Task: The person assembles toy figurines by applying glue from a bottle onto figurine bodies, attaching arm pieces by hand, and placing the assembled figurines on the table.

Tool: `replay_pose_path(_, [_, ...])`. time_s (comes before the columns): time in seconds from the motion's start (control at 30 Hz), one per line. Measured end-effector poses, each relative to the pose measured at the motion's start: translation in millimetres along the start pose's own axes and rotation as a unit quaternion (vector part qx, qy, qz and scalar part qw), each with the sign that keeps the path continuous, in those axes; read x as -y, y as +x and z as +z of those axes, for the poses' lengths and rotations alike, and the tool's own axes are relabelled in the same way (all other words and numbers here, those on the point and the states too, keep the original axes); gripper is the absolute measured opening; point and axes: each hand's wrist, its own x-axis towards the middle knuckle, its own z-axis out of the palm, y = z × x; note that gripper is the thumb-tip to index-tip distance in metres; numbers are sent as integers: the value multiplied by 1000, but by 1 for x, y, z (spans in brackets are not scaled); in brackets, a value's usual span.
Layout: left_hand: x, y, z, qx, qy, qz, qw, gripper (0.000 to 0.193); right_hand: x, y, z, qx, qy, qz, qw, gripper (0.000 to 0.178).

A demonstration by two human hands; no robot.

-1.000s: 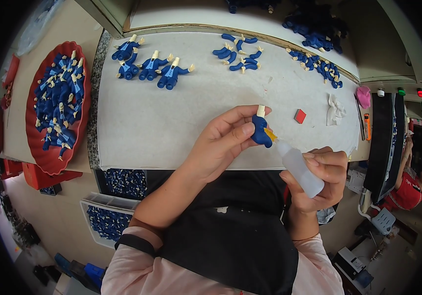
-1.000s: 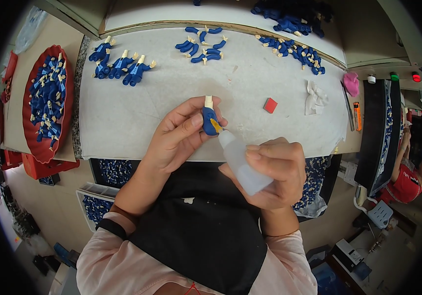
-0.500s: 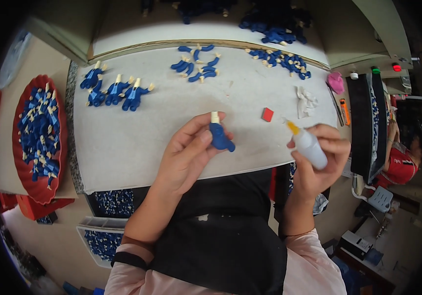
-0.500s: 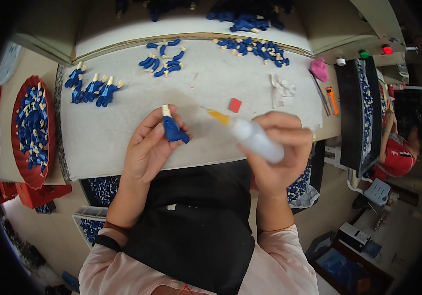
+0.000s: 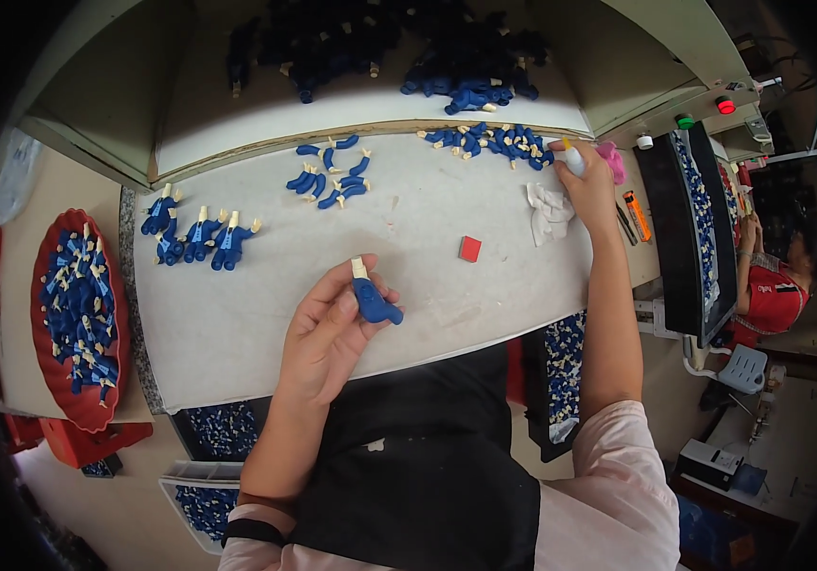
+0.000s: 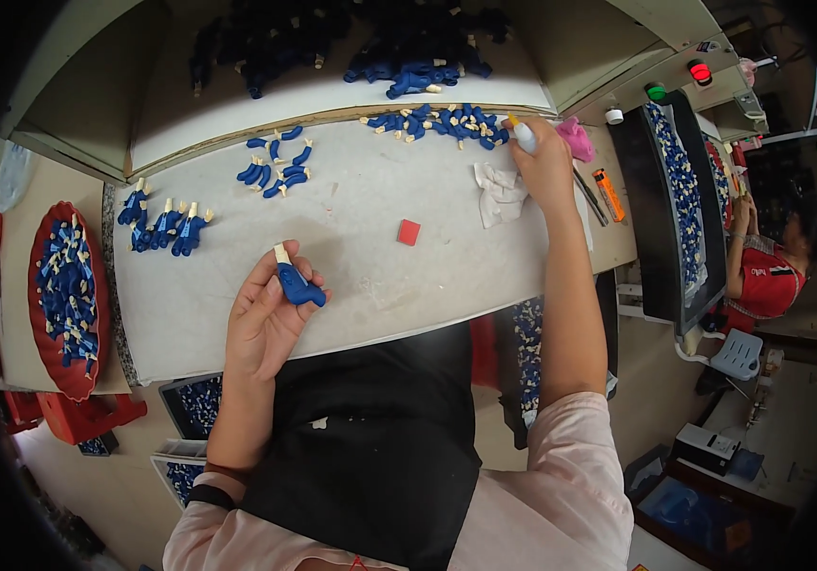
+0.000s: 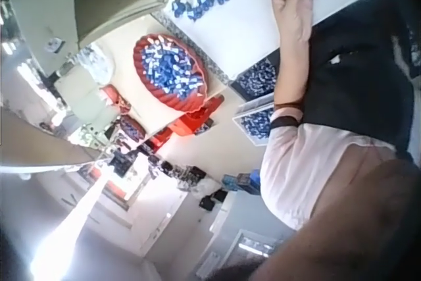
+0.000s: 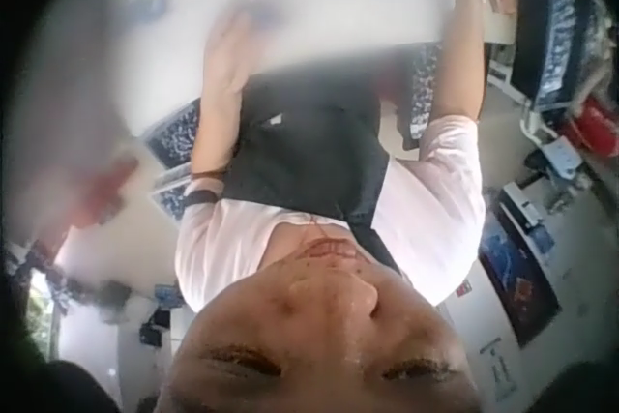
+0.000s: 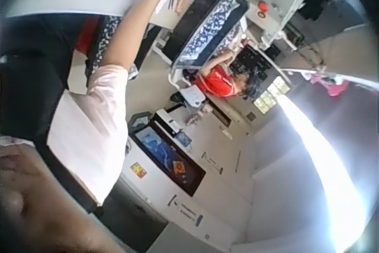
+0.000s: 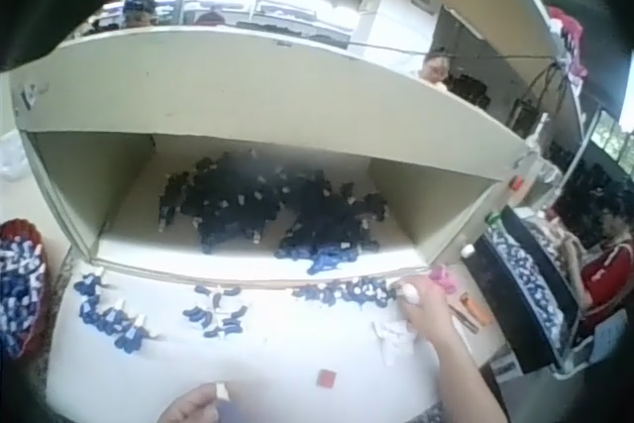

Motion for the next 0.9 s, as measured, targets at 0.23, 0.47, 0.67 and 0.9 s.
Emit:
replay_pose_path(0.23, [0,1,-1,-13,4,-4,1000,36,9,-1,-5,49,-76,-97,991,20])
replay_pose_path(0.47, [1,2,-2,-15,-20,-10,1000,34,15,-6,-17,72,-34,-66,995,22])
replay_pose_path(0.67, [-3,0,1,-8,-24,-12,1000,33,54,-34,-27,92,115,-66,987,26])
replay_pose_path(0.9, [-5,1,2,19,-15,-15,1000,29,143,-98,25,199,478,-6,855,21])
